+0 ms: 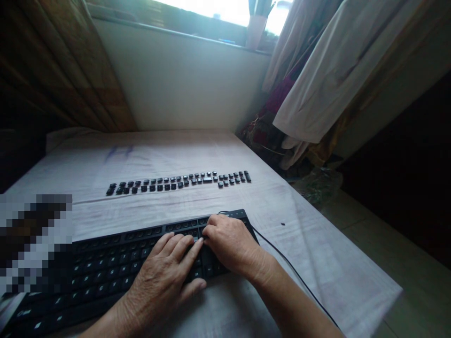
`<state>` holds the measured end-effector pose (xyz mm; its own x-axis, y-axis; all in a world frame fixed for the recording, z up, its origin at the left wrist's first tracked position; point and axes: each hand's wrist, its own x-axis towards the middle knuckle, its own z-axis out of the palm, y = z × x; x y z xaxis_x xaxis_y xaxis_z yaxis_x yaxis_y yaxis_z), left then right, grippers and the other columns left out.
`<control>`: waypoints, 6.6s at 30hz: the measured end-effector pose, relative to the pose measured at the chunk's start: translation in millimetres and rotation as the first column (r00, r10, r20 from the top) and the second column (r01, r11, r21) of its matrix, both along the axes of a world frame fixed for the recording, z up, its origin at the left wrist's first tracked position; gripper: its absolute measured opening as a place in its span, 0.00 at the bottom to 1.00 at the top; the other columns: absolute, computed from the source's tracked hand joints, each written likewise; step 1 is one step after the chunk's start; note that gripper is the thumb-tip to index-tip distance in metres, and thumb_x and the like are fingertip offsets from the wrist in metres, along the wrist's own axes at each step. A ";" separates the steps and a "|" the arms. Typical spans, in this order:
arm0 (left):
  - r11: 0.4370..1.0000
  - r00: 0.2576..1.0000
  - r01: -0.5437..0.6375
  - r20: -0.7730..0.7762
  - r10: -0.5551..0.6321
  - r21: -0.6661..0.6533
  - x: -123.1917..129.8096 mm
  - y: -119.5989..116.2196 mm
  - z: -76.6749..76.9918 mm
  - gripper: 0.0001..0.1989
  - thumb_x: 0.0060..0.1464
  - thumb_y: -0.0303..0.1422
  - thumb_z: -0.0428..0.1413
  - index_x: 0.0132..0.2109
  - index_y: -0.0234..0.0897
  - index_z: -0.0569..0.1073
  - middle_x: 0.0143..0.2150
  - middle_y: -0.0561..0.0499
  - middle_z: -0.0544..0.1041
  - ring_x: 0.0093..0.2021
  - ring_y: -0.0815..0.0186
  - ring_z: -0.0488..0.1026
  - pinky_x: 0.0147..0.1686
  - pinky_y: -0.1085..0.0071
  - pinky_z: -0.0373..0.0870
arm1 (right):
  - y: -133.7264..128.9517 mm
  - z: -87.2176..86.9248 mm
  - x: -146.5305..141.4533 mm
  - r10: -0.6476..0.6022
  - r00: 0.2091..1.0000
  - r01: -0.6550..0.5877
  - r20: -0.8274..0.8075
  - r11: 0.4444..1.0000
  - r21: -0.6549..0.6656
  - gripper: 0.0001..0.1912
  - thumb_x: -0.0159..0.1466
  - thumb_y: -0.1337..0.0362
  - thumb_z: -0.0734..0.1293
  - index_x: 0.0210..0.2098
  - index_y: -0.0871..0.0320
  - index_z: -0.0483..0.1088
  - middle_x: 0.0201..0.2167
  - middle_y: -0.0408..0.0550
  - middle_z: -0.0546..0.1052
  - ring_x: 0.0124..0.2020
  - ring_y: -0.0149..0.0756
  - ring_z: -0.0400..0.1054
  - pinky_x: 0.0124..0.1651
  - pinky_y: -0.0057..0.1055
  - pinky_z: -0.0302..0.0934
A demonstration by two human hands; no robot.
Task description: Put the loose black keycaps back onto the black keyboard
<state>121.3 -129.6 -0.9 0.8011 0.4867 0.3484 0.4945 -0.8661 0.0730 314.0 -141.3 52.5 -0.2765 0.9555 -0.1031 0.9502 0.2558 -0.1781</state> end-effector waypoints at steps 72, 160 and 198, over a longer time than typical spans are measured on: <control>0.988 0.982 -0.008 0.188 -0.021 0.154 0.0 2.5 -13.4 0.25 0.60 0.47 0.54 0.54 0.30 0.72 0.49 0.43 0.77 0.50 0.54 0.71 0.60 0.56 0.54 | -11.9 -31.3 32.1 -0.003 0.854 0.247 -0.520 0.882 0.401 0.13 0.61 0.71 0.62 0.37 0.57 0.78 0.33 0.49 0.77 0.35 0.34 0.73 0.40 0.29 0.68; 0.989 0.995 0.079 0.054 -0.087 0.128 13.4 3.3 -4.9 0.32 0.59 0.53 0.54 0.59 0.32 0.69 0.56 0.43 0.75 0.57 0.53 0.69 0.62 0.54 0.55 | -5.3 -10.4 30.4 -0.055 0.972 0.058 -0.226 0.998 0.004 0.11 0.64 0.66 0.65 0.42 0.56 0.79 0.39 0.49 0.78 0.38 0.36 0.73 0.43 0.29 0.64; 0.971 0.987 0.082 0.115 -0.110 0.225 11.9 3.7 -9.6 0.26 0.61 0.49 0.54 0.57 0.36 0.71 0.55 0.46 0.75 0.56 0.56 0.69 0.64 0.57 0.51 | 12.9 -35.6 68.2 -0.448 0.411 0.591 -0.794 0.794 -0.142 0.18 0.55 0.48 0.67 0.24 0.58 0.70 0.22 0.43 0.74 0.26 0.34 0.67 0.32 0.30 0.62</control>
<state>133.2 -125.9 -10.5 0.7832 0.3099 0.5391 0.4068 -0.9110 -0.0674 382.2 -128.3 17.0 0.3797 0.9248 0.0230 0.4181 -0.1494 -0.8960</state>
